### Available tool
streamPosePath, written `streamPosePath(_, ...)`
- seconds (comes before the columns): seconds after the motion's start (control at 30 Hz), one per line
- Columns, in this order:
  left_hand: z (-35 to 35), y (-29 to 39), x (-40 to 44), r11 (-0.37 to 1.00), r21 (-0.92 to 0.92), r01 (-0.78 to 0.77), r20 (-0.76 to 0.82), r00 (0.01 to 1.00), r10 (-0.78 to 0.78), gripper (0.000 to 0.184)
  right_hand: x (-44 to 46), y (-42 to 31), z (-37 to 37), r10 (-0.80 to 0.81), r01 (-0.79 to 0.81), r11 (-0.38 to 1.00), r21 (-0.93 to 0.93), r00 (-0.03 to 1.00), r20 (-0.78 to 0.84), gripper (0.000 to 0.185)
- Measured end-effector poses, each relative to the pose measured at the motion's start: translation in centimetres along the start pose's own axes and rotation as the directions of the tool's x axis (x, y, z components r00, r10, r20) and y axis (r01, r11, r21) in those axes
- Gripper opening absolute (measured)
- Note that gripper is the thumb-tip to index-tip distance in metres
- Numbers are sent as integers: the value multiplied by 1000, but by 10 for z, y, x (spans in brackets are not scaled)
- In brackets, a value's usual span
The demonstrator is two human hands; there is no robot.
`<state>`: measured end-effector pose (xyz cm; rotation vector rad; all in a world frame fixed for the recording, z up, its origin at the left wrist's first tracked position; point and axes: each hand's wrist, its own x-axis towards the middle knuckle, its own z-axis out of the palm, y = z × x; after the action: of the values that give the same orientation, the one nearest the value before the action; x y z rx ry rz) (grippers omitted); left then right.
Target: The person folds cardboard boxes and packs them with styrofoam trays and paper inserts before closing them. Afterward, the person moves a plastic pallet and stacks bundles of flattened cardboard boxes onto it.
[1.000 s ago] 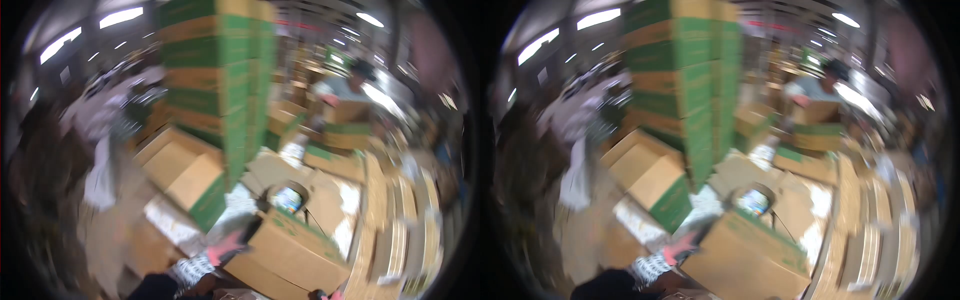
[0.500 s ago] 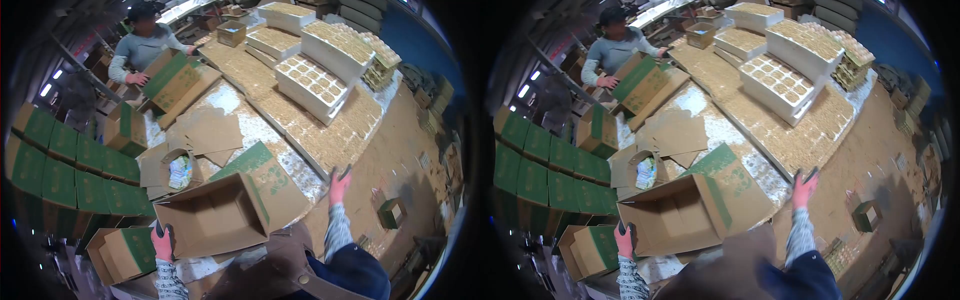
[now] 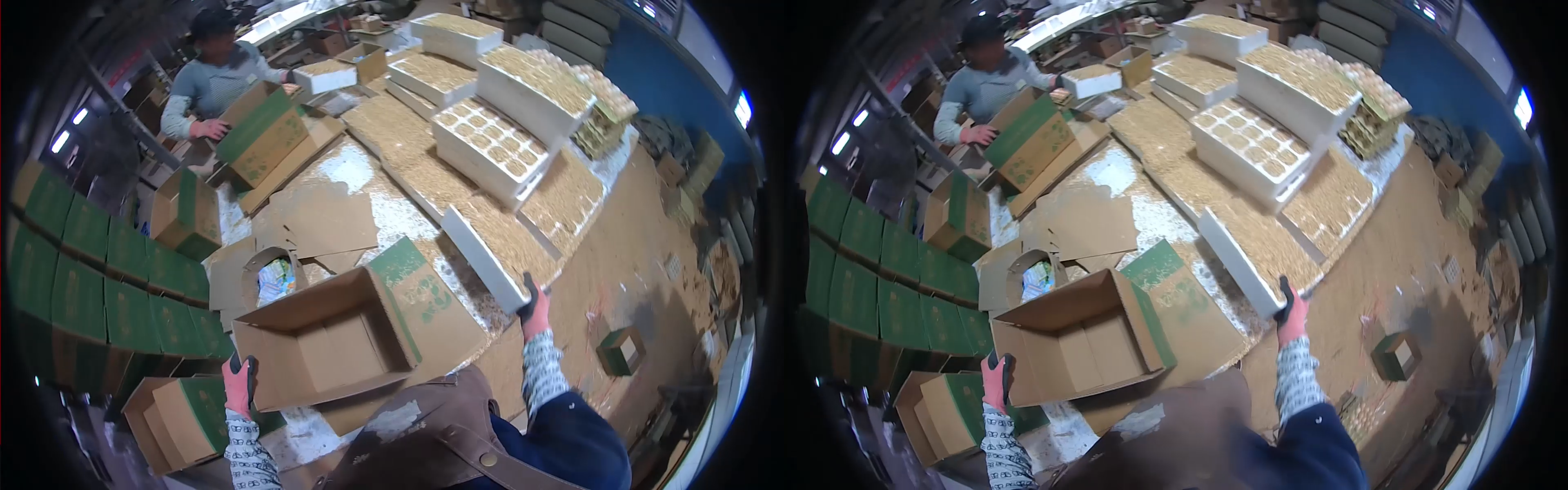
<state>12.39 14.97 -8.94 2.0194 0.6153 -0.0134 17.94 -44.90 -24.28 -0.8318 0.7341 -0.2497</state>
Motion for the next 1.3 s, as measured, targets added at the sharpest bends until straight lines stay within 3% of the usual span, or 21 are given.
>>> streamPosePath(0.13, 13, 16, -16, 997, -66, -30, -52, 998, 27, 10, -52, 3, -3, -142, 141, 983, 117, 990, -1, 50)
streamPosePath(0.27, 9, -6, -10, 984, -165, -61, -101, 994, 45, 13, -110, -53, 31, -301, 376, 844, -383, 922, 243, 32)
streamPosePath(0.3, 6, -10, -8, 995, -79, -68, -56, 996, 64, 30, -126, -72, 53, -400, 497, 748, -439, 866, 299, 29)
streamPosePath(0.4, 16, 7, -2, 963, -186, -196, 57, 976, 209, 28, -167, -109, 100, -455, 625, 571, -533, 781, 428, 28)
streamPosePath(0.47, 23, 25, 6, 992, -63, -109, 71, 991, 113, 30, -187, -115, 128, -383, 606, 585, -539, 792, 475, 30)
streamPosePath(0.53, 48, 31, 14, 978, -22, -209, -32, 978, 208, 32, -187, -115, 126, -183, 940, -59, -337, 321, 929, 33)
streamPosePath(0.57, 60, 40, 14, 967, 233, -105, -114, 984, 134, 38, -198, -109, 147, -165, 962, -45, -270, 260, 952, 34)
streamPosePath(0.6, 70, 20, 26, 888, -378, -262, 44, 953, 300, 40, -194, -96, 155, -31, 888, 207, -411, 426, 904, 39)
streamPosePath(0.63, 80, 0, 37, 515, -854, -70, 201, 870, 450, 42, -195, -88, 169, -55, 942, 242, -232, 252, 966, 40)
streamPosePath(0.67, 78, 2, 26, 494, -866, -72, 195, 862, 467, 42, -195, -84, 182, -80, 959, 277, -54, 78, 994, 42)
streamPosePath(0.73, 72, 10, 4, 464, -883, -68, 199, 842, 502, 41, -187, -86, 199, 81, 973, 227, -34, 16, 997, 46)
streamPosePath(0.77, 70, 14, -4, 450, -891, -67, 200, 830, 520, 41, -179, -88, 207, 251, 960, 195, -202, 150, 956, 56)
streamPosePath(0.8, 72, -3, 1, 587, -800, -124, 195, 871, 450, 40, -163, -89, 211, 315, 988, 109, -113, 74, 946, 54)
streamPosePath(0.87, 77, -32, 10, 910, -379, -170, 114, 967, 228, 42, -166, -82, 229, 304, 651, 538, -535, 442, 844, 50)
streamPosePath(0.9, 86, -45, 7, 905, -412, -110, 86, 984, 159, 46, -164, -78, 236, 328, 409, 677, -612, 576, 748, 49)
streamPosePath(1.0, 105, -43, -5, 889, -419, -184, -7, 980, 200, 43, -168, -79, 244, 537, 458, 184, -869, 694, 480, 52)
streamPosePath(1.03, 104, -34, -11, 874, -448, -189, -2, 977, 211, 42, -158, -73, 240, 568, 435, 185, -881, 684, 457, 57)
streamPosePath(1.07, 100, -21, -19, 859, -473, -196, 10, 974, 228, 41, -112, -48, 210, 516, 623, 230, -748, 573, 636, 54)
streamPosePath(1.13, 94, -1, -28, 865, -450, -222, 15, 967, 256, 40, -124, -29, 203, 356, 762, -420, -493, 638, 683, 50)
streamPosePath(1.27, 91, 11, -31, 879, -362, -312, -20, 945, 327, 36, -137, -2, 206, 476, 705, -707, 46, 426, 769, 25)
streamPosePath(1.3, 88, 23, -38, 900, -393, -186, 27, 977, 214, 37, -136, 2, 214, 537, 746, -665, 41, 439, 720, 30)
